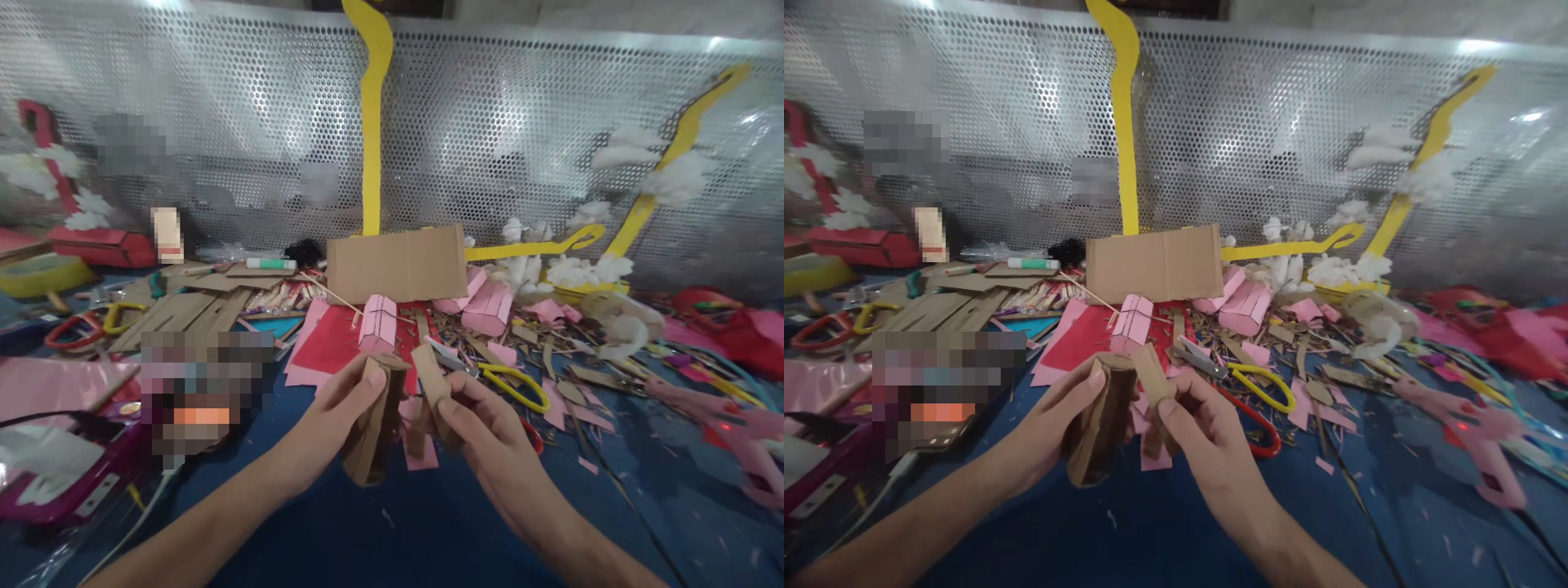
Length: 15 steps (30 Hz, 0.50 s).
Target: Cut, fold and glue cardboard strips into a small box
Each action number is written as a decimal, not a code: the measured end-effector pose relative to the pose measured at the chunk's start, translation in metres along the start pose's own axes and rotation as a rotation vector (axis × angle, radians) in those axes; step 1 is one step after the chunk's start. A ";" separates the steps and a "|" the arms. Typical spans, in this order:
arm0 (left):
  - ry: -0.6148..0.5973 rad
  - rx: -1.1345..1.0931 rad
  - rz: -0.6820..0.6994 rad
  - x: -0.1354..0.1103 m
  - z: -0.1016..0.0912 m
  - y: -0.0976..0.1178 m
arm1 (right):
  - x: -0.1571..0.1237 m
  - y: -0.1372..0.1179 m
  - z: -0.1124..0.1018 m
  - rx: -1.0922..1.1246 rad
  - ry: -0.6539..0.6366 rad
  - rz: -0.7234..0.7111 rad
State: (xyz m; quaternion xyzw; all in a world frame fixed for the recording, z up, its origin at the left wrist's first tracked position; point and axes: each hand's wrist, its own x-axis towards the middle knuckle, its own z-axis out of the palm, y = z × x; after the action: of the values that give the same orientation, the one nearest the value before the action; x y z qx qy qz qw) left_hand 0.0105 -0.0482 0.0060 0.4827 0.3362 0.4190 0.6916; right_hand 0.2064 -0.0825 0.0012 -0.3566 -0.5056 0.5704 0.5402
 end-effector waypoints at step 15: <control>-0.276 0.284 -0.052 -0.009 0.001 0.000 | -0.001 0.009 0.000 0.074 -0.037 0.083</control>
State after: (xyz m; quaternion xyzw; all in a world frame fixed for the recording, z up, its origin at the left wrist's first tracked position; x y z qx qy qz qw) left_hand 0.0077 -0.0572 0.0067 0.6194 0.3063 0.2795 0.6667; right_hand 0.2043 -0.0830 -0.0080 -0.3464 -0.4790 0.6170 0.5194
